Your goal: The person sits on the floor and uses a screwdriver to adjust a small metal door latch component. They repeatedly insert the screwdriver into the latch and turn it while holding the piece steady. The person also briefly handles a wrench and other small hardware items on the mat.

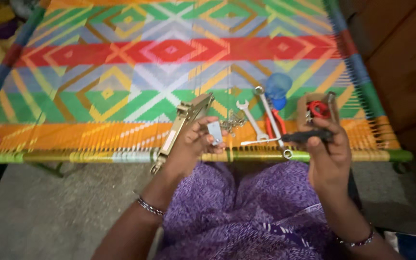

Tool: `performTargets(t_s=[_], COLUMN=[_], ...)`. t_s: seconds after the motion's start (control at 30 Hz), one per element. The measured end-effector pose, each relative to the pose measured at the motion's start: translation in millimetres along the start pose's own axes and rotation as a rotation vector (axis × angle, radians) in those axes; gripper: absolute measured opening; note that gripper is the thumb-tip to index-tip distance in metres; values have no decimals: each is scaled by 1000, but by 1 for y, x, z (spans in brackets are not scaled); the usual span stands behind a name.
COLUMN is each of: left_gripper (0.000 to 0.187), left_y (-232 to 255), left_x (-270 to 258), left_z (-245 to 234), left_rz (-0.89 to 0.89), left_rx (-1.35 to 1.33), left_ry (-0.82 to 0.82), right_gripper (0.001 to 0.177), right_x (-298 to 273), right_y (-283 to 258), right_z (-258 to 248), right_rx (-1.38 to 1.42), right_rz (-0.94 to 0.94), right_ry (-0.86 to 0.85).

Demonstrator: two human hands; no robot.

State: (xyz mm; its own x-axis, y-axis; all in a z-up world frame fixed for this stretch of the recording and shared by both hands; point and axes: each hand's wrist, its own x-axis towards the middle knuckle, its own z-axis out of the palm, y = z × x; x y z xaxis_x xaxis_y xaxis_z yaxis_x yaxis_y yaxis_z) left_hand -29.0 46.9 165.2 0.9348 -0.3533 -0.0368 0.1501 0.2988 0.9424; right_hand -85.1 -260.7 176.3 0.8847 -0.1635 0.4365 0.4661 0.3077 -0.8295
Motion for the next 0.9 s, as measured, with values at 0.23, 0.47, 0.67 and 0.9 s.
performTargets(t_s=[0.23, 0.47, 0.67, 0.9], left_gripper=[45, 48, 52, 62], left_y=[-29, -40, -41, -30], left_x=[13, 19, 20, 18], left_z=[36, 41, 45, 53], left_rz=[74, 116, 153, 144], left_rx=[-226, -325, -370, -370], left_ry=[-56, -54, -75, -46], right_gripper=[34, 34, 28, 27], right_x=[-6, -5, -4, 0], right_y=[-25, -32, -37, -43], right_z=[14, 22, 26, 29], right_rx=[-126, -245, -275, -238], right_rz=[-64, -56, -40, -88], right_ry=[36, -5, 46, 62])
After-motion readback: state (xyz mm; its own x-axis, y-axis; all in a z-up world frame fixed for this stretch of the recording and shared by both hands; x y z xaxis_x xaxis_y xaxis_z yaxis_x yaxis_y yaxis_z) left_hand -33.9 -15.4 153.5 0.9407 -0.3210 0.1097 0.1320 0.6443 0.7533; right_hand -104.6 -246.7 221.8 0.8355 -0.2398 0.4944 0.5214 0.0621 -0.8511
